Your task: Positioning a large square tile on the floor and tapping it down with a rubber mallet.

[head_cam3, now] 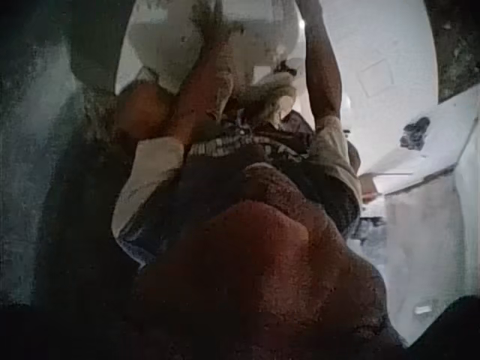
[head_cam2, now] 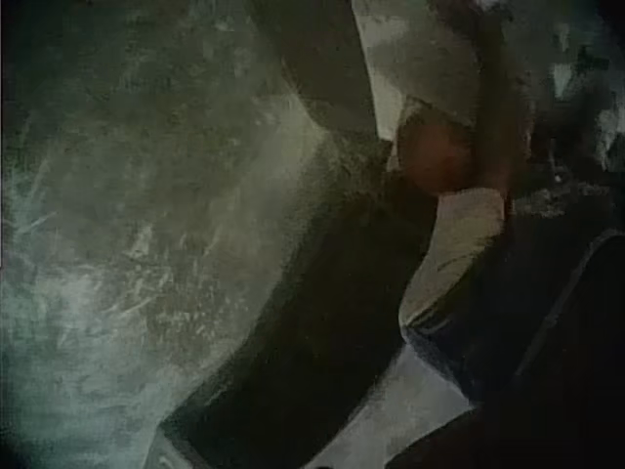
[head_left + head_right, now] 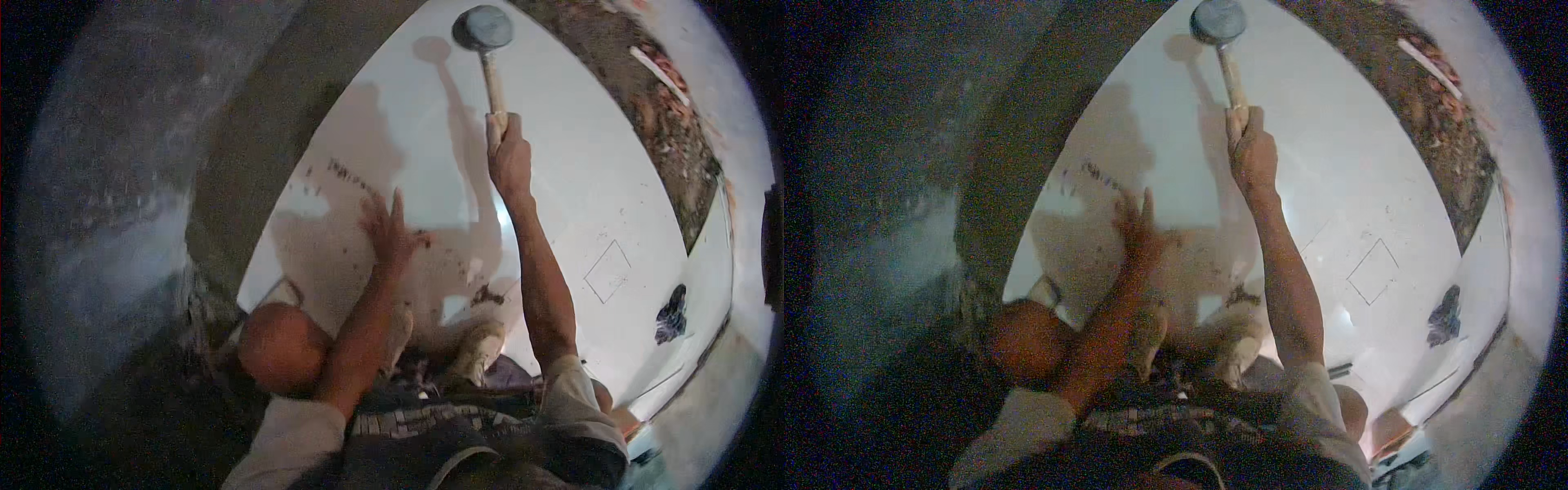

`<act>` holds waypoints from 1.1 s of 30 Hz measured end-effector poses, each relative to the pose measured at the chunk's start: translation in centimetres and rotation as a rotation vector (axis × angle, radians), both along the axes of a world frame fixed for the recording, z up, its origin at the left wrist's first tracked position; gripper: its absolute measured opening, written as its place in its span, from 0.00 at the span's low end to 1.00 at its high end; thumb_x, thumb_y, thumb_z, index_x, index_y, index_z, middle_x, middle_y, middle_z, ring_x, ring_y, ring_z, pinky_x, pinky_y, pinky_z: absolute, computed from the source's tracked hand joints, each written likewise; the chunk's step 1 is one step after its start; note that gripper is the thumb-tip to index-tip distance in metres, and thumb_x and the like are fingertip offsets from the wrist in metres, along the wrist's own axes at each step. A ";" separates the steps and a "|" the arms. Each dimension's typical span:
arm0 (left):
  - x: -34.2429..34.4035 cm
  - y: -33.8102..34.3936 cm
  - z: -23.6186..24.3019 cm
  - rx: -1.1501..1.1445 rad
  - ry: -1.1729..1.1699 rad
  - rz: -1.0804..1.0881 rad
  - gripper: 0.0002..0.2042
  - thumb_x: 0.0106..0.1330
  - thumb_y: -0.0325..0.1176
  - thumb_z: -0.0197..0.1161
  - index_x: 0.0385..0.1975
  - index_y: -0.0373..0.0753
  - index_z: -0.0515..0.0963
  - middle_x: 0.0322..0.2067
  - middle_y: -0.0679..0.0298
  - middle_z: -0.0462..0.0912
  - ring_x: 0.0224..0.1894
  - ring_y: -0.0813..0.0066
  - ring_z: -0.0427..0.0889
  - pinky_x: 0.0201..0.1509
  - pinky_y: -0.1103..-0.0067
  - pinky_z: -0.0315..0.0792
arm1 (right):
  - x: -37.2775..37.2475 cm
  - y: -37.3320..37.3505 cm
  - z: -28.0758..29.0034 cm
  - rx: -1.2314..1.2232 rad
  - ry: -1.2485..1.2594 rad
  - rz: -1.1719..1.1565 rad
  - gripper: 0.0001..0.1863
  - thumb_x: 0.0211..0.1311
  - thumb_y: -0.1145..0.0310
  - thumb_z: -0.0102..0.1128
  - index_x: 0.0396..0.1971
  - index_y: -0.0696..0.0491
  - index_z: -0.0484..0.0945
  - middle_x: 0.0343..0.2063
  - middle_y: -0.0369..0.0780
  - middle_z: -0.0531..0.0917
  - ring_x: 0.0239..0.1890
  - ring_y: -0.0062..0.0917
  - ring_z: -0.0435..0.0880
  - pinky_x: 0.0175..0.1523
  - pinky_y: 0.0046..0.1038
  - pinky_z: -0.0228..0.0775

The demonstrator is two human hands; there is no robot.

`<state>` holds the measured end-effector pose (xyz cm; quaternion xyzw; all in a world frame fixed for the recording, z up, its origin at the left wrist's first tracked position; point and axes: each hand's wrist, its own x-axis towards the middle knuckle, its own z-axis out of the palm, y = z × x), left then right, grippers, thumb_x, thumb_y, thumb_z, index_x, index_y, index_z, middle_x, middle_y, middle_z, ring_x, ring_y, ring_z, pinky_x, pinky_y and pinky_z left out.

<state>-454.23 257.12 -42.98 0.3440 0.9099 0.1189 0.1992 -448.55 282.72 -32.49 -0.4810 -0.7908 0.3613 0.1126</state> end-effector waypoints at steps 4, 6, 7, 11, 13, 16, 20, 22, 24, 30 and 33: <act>0.7 1.0 1.3 -0.048 -0.076 -0.014 0.58 0.40 0.62 0.70 0.70 0.49 0.43 0.69 0.42 0.29 0.69 0.33 0.30 0.63 0.36 0.36 | 0.7 -1.0 -4.2 0.035 -0.132 0.053 0.19 0.69 0.51 0.42 0.39 0.54 0.64 0.21 0.55 0.79 0.28 0.55 0.79 0.31 0.51 0.69; -0.1 0.6 0.9 -0.044 -0.037 -0.004 0.58 0.40 0.61 0.71 0.70 0.49 0.43 0.69 0.43 0.28 0.69 0.33 0.29 0.63 0.36 0.36 | -0.5 -1.2 -5.1 0.047 -0.176 0.112 0.19 0.70 0.50 0.41 0.39 0.54 0.65 0.21 0.54 0.79 0.27 0.54 0.79 0.31 0.51 0.69; 0.4 -0.6 0.6 -0.053 -0.034 -0.011 0.58 0.40 0.59 0.72 0.70 0.49 0.43 0.69 0.43 0.27 0.69 0.33 0.29 0.63 0.36 0.36 | -0.7 -2.1 -4.2 0.025 -0.181 0.132 0.19 0.70 0.50 0.41 0.39 0.54 0.65 0.21 0.54 0.79 0.27 0.54 0.79 0.31 0.51 0.69; 0.5 0.4 2.1 -0.067 -0.099 -0.008 0.58 0.39 0.57 0.74 0.70 0.50 0.44 0.69 0.42 0.27 0.69 0.33 0.28 0.62 0.36 0.36 | -0.7 -2.8 -0.3 -0.036 -0.034 0.062 0.21 0.70 0.49 0.41 0.40 0.56 0.66 0.21 0.55 0.79 0.27 0.53 0.79 0.30 0.49 0.68; 1.3 1.6 2.1 -0.038 -0.068 -0.008 0.58 0.38 0.56 0.75 0.70 0.50 0.45 0.69 0.43 0.27 0.69 0.33 0.29 0.62 0.36 0.37 | 0.6 -1.5 -3.3 0.013 -0.161 0.078 0.21 0.70 0.49 0.42 0.39 0.56 0.67 0.21 0.54 0.79 0.26 0.52 0.80 0.30 0.47 0.68; 0.9 0.7 1.6 -0.032 -0.089 0.014 0.57 0.39 0.56 0.75 0.70 0.49 0.46 0.69 0.42 0.29 0.69 0.32 0.29 0.62 0.36 0.39 | 0.6 -1.4 -4.1 0.046 -0.180 0.105 0.21 0.69 0.49 0.43 0.39 0.55 0.66 0.20 0.54 0.79 0.25 0.52 0.79 0.29 0.47 0.68; 0.4 0.5 1.6 -0.042 -0.032 -0.003 0.58 0.37 0.58 0.74 0.69 0.50 0.47 0.69 0.43 0.31 0.69 0.32 0.31 0.61 0.35 0.39 | 0.7 -3.0 -1.0 0.013 -0.063 0.056 0.20 0.70 0.50 0.43 0.38 0.56 0.66 0.19 0.54 0.78 0.23 0.52 0.78 0.25 0.46 0.66; 0.9 1.2 1.8 -0.025 -0.057 -0.003 0.58 0.36 0.59 0.74 0.70 0.50 0.47 0.69 0.43 0.31 0.69 0.32 0.31 0.61 0.35 0.38 | 2.7 -2.3 -3.4 0.073 -0.105 0.113 0.20 0.70 0.51 0.43 0.36 0.56 0.66 0.18 0.54 0.77 0.23 0.52 0.78 0.25 0.45 0.66; 0.7 0.7 1.2 -0.014 -0.057 -0.005 0.59 0.35 0.60 0.74 0.70 0.51 0.46 0.69 0.43 0.31 0.69 0.32 0.31 0.61 0.34 0.38 | 2.5 -2.9 -3.6 0.060 -0.147 0.121 0.20 0.69 0.51 0.44 0.36 0.56 0.66 0.18 0.54 0.77 0.23 0.52 0.78 0.26 0.46 0.66; 0.1 1.5 0.8 0.017 -0.054 -0.013 0.61 0.34 0.62 0.73 0.70 0.52 0.44 0.69 0.43 0.30 0.69 0.34 0.29 0.61 0.35 0.36 | 1.2 -4.3 -1.9 -0.082 -0.093 0.066 0.20 0.68 0.51 0.43 0.38 0.56 0.66 0.21 0.55 0.79 0.28 0.51 0.79 0.33 0.48 0.68; 0.8 1.2 -1.0 -0.028 0.002 -0.033 0.61 0.36 0.61 0.74 0.70 0.52 0.42 0.69 0.43 0.31 0.69 0.34 0.30 0.61 0.35 0.37 | 3.2 -3.7 -7.1 -0.043 -0.248 0.246 0.19 0.67 0.53 0.45 0.43 0.55 0.66 0.27 0.52 0.82 0.31 0.48 0.82 0.38 0.48 0.72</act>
